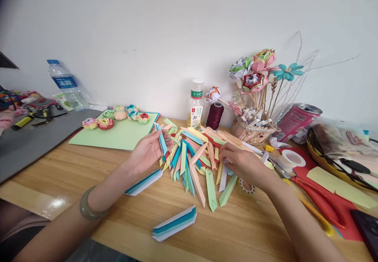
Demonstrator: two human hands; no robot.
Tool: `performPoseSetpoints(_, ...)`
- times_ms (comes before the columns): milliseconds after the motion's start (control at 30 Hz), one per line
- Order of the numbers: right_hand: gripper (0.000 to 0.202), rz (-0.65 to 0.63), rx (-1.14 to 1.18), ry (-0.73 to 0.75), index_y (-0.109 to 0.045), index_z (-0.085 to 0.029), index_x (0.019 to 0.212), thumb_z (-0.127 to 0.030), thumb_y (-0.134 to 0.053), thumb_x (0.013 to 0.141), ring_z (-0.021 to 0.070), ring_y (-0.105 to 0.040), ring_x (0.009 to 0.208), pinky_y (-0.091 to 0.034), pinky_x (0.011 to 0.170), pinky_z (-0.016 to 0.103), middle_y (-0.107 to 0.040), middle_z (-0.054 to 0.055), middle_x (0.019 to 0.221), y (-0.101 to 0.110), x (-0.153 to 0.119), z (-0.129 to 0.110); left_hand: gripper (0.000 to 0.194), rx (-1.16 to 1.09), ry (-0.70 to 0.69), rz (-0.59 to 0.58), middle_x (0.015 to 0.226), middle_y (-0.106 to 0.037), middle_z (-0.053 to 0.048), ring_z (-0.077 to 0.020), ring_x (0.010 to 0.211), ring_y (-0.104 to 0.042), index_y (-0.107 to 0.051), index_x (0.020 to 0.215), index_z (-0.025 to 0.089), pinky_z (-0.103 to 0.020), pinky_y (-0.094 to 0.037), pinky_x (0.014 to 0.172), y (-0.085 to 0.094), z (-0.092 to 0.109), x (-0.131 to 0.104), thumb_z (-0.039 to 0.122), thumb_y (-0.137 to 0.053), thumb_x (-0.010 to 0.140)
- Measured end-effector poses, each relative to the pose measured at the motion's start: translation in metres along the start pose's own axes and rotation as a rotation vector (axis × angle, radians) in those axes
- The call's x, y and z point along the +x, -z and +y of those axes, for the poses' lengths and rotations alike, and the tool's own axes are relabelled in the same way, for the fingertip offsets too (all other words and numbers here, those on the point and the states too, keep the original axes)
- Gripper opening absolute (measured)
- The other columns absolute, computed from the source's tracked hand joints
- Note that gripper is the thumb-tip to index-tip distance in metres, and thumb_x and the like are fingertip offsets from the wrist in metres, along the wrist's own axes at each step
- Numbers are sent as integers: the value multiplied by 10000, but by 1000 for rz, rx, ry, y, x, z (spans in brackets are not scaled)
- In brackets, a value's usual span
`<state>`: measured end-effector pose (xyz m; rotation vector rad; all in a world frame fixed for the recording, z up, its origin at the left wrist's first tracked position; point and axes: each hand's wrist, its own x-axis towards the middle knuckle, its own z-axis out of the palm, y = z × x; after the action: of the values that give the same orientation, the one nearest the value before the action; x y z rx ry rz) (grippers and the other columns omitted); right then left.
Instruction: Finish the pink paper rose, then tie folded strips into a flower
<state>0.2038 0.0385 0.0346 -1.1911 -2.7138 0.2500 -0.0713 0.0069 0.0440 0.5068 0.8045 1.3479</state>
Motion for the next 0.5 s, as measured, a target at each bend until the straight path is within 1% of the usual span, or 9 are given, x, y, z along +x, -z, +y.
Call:
performPoseSetpoints(67,185,-43,-27,-7,-555,-249,812,-155,-397,796,135,-574,751,-407,569,229,-565,4,969,0,0,2,133,-1,3,-2,732,-594,-60,-155,673,-616,-542,873,123,-269,-496,617,0,0,0,169,-427,828)
performPoseSetpoints(133,173,-26,-53,-21,-549,-239,816,-177,-387,817,146,-571,744,-415,575,243,-565,20,948,1,-1,4,142,0,3,-15,729,-591,-57,-152,665,-616,-545,875,116,-265,-497,622,-1,0,-1,171,-421,831)
performPoseSetpoints(200,176,17,-70,-10,-551,-224,803,-191,-380,828,155,-572,736,-425,594,258,-570,37,926,3,-3,6,148,2,6,-28,727,-591,-56,-149,657,-617,-549,867,110,-264,-499,633,-1,-1,-1,174,-419,833)
performPoseSetpoints(300,219,126,-109,-6,-564,-208,838,-196,-346,844,174,-583,718,-429,584,279,-589,64,896,8,-6,10,151,-11,14,-36,720,-595,-53,-144,657,-619,-553,838,110,-267,-503,653,0,-2,-1,170,-415,836)
performPoseSetpoints(400,228,235,-129,-36,-575,-203,875,-261,-355,857,193,-591,709,-428,566,291,-606,77,882,10,-8,16,147,-25,20,-59,714,-603,-52,-143,669,-622,-555,806,114,-277,-505,678,1,-4,0,161,-418,834)
performPoseSetpoints(500,238,276,-86,-83,-583,-214,857,-333,-377,853,196,-587,689,-428,576,300,-614,73,867,10,-11,20,143,-20,27,-87,725,-615,-55,-143,677,-622,-560,812,119,-292,-506,692,2,-6,1,166,-427,833)
